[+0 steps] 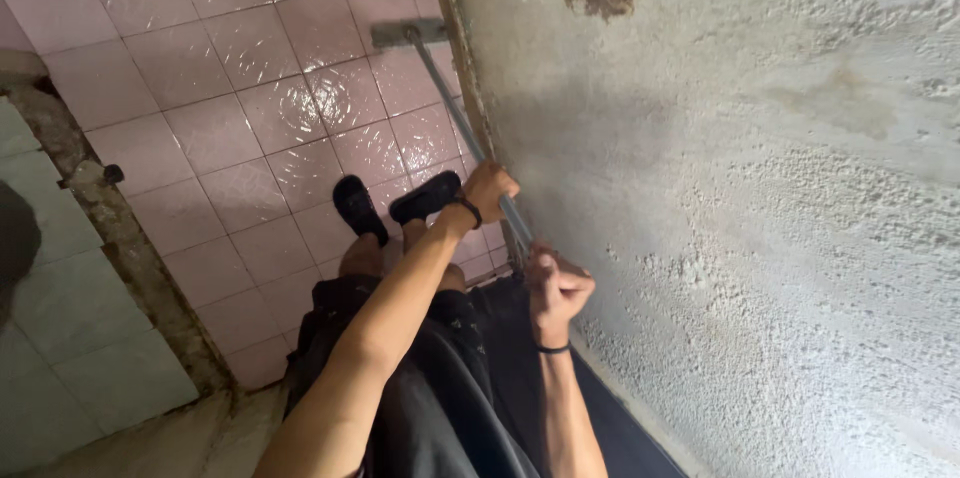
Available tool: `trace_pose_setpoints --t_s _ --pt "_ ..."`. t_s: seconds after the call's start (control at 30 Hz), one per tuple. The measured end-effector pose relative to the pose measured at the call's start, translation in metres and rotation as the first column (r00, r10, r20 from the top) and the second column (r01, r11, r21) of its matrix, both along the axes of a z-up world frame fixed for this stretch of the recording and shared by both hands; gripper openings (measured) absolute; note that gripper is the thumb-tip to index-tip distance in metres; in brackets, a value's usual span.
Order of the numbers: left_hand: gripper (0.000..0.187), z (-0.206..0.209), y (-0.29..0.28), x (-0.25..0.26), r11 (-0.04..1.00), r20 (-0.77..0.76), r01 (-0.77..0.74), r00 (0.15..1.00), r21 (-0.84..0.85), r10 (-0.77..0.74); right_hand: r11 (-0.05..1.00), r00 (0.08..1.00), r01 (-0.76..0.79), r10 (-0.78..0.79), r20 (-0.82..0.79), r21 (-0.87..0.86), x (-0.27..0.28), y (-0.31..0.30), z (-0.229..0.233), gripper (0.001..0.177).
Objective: The person scoops water from a metal bucket using a red plastic scoop and pours it onto the pink tiled floor. They then use a long-handled brush to scrub the wet floor area, moving the brush back and forth to clean the tiles.
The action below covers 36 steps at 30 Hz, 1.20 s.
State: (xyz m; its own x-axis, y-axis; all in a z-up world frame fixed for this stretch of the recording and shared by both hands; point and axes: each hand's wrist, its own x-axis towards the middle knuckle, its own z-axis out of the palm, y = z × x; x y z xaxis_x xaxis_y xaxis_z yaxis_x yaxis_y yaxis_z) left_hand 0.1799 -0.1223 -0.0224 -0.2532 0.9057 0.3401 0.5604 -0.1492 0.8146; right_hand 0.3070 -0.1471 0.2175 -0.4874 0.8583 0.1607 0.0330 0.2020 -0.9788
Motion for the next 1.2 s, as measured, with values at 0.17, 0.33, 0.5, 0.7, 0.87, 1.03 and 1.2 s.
trace_pose_setpoints --t_s 0.17,0.33,0.5,0.7,0.87,1.03,1.2 --pt "0.022 0.060 -0.021 0.039 0.995 0.216 0.017 0.976 -0.099 0.005 0.999 0.995 -0.024 0.021 -0.097 -0.031 0.005 -0.006 0.052 0.055" --pt "0.017 0.056 -0.021 0.017 0.979 0.280 0.137 0.956 -0.148 -0.091 0.999 0.995 -0.020 0.017 -0.097 -0.037 0.009 -0.009 0.038 0.055" --pt "0.017 0.000 -0.009 0.003 0.999 -0.029 0.040 0.999 -0.011 -0.040 1.000 1.000 0.016 -0.016 0.001 0.002 0.004 -0.007 -0.007 0.059" --pt "0.016 0.022 -0.015 0.016 0.984 0.113 0.067 0.992 -0.164 -0.049 0.994 0.985 0.109 -0.111 0.132 0.021 0.002 -0.008 0.022 0.055" --pt "0.019 0.056 -0.032 0.022 0.976 0.232 0.091 0.972 -0.196 -0.044 0.999 0.993 -0.014 0.010 -0.119 -0.030 -0.008 -0.012 0.045 0.053" --pt "0.017 -0.001 -0.010 -0.008 0.972 0.078 0.108 0.993 -0.208 -0.094 1.000 1.000 -0.016 0.016 -0.025 0.011 -0.023 -0.008 0.012 0.053" --pt "0.014 -0.031 -0.004 -0.039 0.983 0.020 0.032 0.999 -0.179 -0.029 0.998 0.996 0.039 -0.034 0.082 -0.059 -0.045 -0.006 -0.016 0.053"
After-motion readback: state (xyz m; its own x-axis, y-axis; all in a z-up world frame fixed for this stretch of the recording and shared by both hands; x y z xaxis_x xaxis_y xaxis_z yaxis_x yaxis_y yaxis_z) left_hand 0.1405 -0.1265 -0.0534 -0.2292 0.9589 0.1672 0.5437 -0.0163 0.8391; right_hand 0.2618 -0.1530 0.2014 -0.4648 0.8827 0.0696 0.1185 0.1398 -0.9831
